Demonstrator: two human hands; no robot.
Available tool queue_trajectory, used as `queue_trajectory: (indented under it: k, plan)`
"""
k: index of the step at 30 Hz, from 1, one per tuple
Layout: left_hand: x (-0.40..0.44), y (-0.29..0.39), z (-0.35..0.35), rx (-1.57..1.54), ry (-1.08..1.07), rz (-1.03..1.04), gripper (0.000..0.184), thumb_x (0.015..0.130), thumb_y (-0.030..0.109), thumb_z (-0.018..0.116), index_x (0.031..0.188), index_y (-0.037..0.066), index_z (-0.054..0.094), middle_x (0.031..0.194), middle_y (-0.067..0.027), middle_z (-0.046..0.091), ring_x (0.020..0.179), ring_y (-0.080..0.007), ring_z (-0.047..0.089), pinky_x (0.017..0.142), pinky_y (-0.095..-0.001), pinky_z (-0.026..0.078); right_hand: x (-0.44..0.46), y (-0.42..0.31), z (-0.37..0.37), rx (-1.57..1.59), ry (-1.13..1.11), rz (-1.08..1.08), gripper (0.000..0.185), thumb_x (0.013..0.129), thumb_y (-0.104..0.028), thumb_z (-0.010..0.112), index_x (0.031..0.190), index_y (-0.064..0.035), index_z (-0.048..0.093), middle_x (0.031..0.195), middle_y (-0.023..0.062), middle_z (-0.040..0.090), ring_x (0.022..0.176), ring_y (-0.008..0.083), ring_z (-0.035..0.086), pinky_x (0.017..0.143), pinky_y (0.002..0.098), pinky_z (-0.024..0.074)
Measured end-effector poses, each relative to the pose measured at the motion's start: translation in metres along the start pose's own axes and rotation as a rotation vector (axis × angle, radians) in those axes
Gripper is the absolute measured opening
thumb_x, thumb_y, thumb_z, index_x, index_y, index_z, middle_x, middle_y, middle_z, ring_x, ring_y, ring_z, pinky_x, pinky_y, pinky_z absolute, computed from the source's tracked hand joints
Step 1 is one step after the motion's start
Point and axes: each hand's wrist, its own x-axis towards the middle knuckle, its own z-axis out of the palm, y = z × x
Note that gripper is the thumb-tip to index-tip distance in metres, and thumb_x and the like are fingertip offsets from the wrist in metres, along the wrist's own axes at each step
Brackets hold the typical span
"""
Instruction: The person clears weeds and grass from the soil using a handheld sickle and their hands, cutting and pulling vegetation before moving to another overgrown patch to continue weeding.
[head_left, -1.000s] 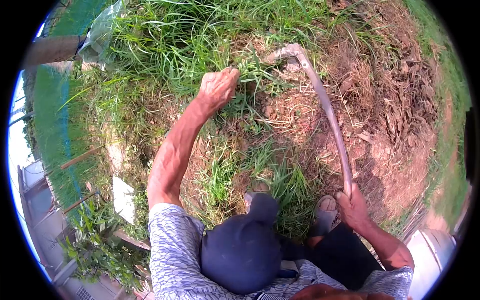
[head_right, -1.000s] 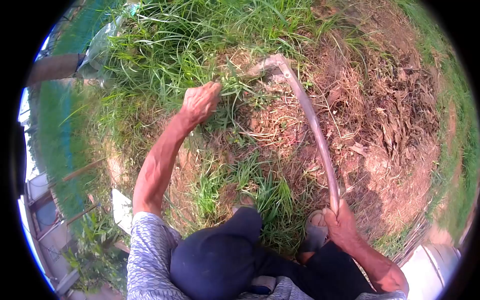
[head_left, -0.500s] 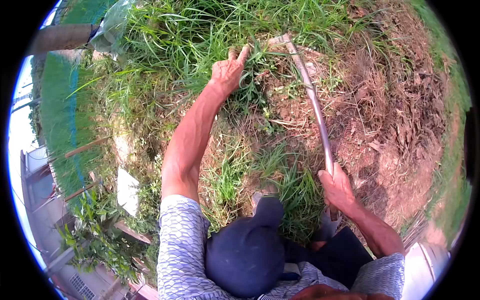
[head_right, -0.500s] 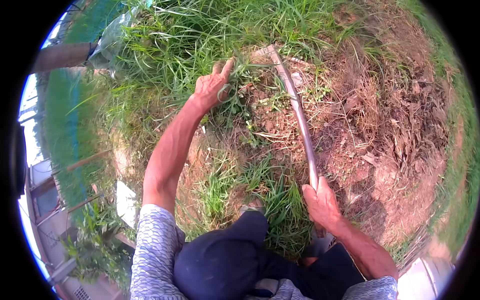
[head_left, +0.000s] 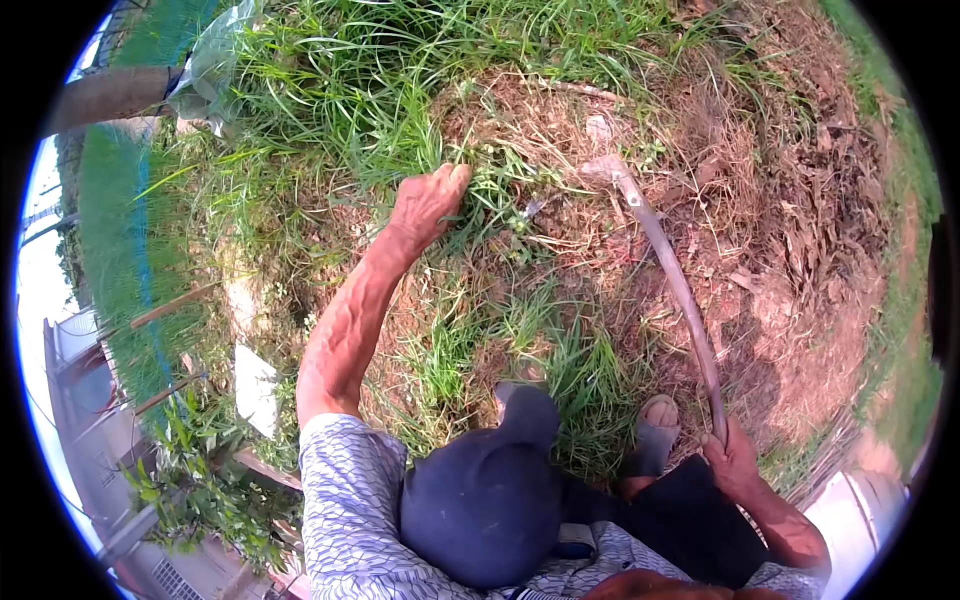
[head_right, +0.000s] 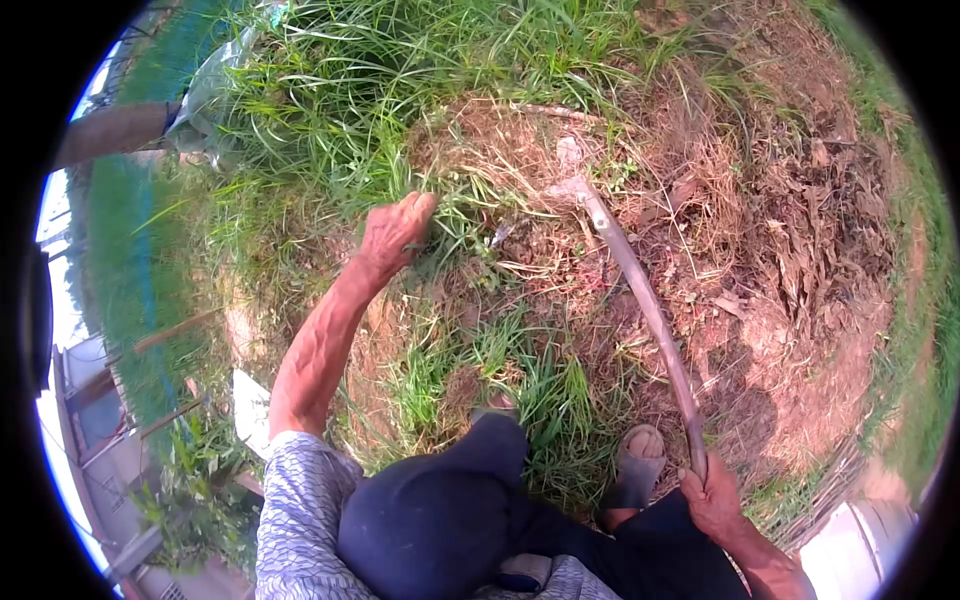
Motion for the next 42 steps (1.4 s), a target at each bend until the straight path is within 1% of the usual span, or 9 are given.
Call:
queue_trajectory:
  k: [7,13,14,18,19,23,27,38,42]
  plan:
    - [0.005,0.006,-0.01,0.03,0.202,0.023,0.011,0.084,0.009,0.054,0.094,0.011,0.048,0.077,-0.0071,0.051,0.057,-0.0206,0.06,0.048,-0.034,0.048,0.108,-0.083,-0.003,0.15,0.208,-0.133,0.027,0.091,-0.023,0.06,0.097,0.0003,0.046,0.066,0.0111,0.051,0.058,0.023,0.052,0.056,0.04,0.0435]
    - [0.058,-0.06,-0.011,0.101,-0.134,-0.432,0.056,0.086,0.015,0.054,0.138,0.008,0.035,0.144,-0.022,0.042,0.093,-0.0354,0.068,0.072,-0.0441,0.057,0.171,-0.179,0.019,0.112,0.089,-0.398,0.032,0.092,-0.024,0.05,0.098,0.0067,0.045,0.069,0.0319,0.057,0.066,0.0468,0.062,0.056,0.0525,0.0467]
    - [0.061,-0.065,-0.011,0.078,-0.168,-0.449,0.069,0.086,0.018,0.055,0.147,0.009,0.027,0.148,-0.0225,0.038,0.098,-0.0369,0.067,0.078,-0.0454,0.056,0.174,-0.188,0.027,0.182,0.018,-0.208,0.031,0.092,-0.022,0.05,0.097,0.0083,0.045,0.071,0.034,0.058,0.068,0.0485,0.063,0.057,0.0537,0.0476]
    - [0.07,-0.078,0.004,0.06,-0.464,-0.605,0.068,0.09,0.026,0.047,0.151,0.012,0.021,0.138,-0.0225,0.05,0.103,-0.0354,0.066,0.08,-0.0442,0.055,0.171,-0.201,0.034,0.158,0.119,-0.274,0.032,0.092,-0.021,0.051,0.094,0.0102,0.045,0.069,0.0343,0.058,0.067,0.0489,0.063,0.058,0.0529,0.0484]
    - [0.07,-0.079,0.01,0.059,-0.421,-0.633,0.046,0.092,0.026,0.043,0.135,0.008,0.045,0.11,-0.0211,0.066,0.093,-0.0321,0.069,0.074,-0.0426,0.056,0.176,-0.201,0.035,0.218,0.078,-0.309,0.031,0.092,-0.021,0.05,0.093,0.0101,0.045,0.069,0.0342,0.058,0.068,0.0492,0.062,0.059,0.0539,0.0482]
    - [0.048,-0.087,0.034,0.007,-0.14,-0.473,0.017,0.088,0.018,0.047,0.086,0.007,0.06,0.073,-0.0169,0.067,0.069,-0.0298,0.069,0.061,-0.0416,0.055,0.154,-0.19,0.026,0.126,-0.006,-0.276,0.034,0.095,-0.026,0.048,0.096,0.0077,0.044,0.062,0.0189,0.053,0.055,0.0319,0.059,0.052,0.0454,0.0464]
    - [0.014,-0.091,0.07,-0.029,0.323,-0.303,0.011,0.086,0.013,0.051,0.084,0.009,0.061,0.068,-0.0135,0.064,0.062,-0.0289,0.065,0.058,-0.042,0.053,0.077,-0.139,-0.001,0.099,-0.043,-0.118,0.029,0.094,-0.025,0.048,0.1,0.0035,0.043,0.065,0.023,0.055,0.061,0.04,0.061,0.058,0.051,0.0462]
    - [0.013,-0.059,0.053,-0.237,0.324,-0.637,0.019,0.093,0.015,0.047,0.08,0.007,0.059,0.064,-0.0148,0.061,0.058,-0.0315,0.06,0.054,-0.0402,0.048,0.091,-0.146,0.009,0.033,-0.135,-0.154,0.027,0.092,-0.022,0.052,0.098,0.0028,0.044,0.074,0.0283,0.057,0.065,0.0442,0.061,0.06,0.052,0.0475]
    - [-0.019,0.002,-0.005,-0.192,0.26,-0.234,0.013,0.085,0.01,0.055,0.097,0.005,0.054,0.074,-0.0118,0.058,0.059,-0.0314,0.061,0.051,-0.0399,0.048,0.032,-0.036,-0.006,0.011,-0.024,-0.123,0.025,0.091,-0.022,0.055,0.096,0.0005,0.046,0.072,0.0205,0.055,0.063,0.0347,0.058,0.06,0.0455,0.047]
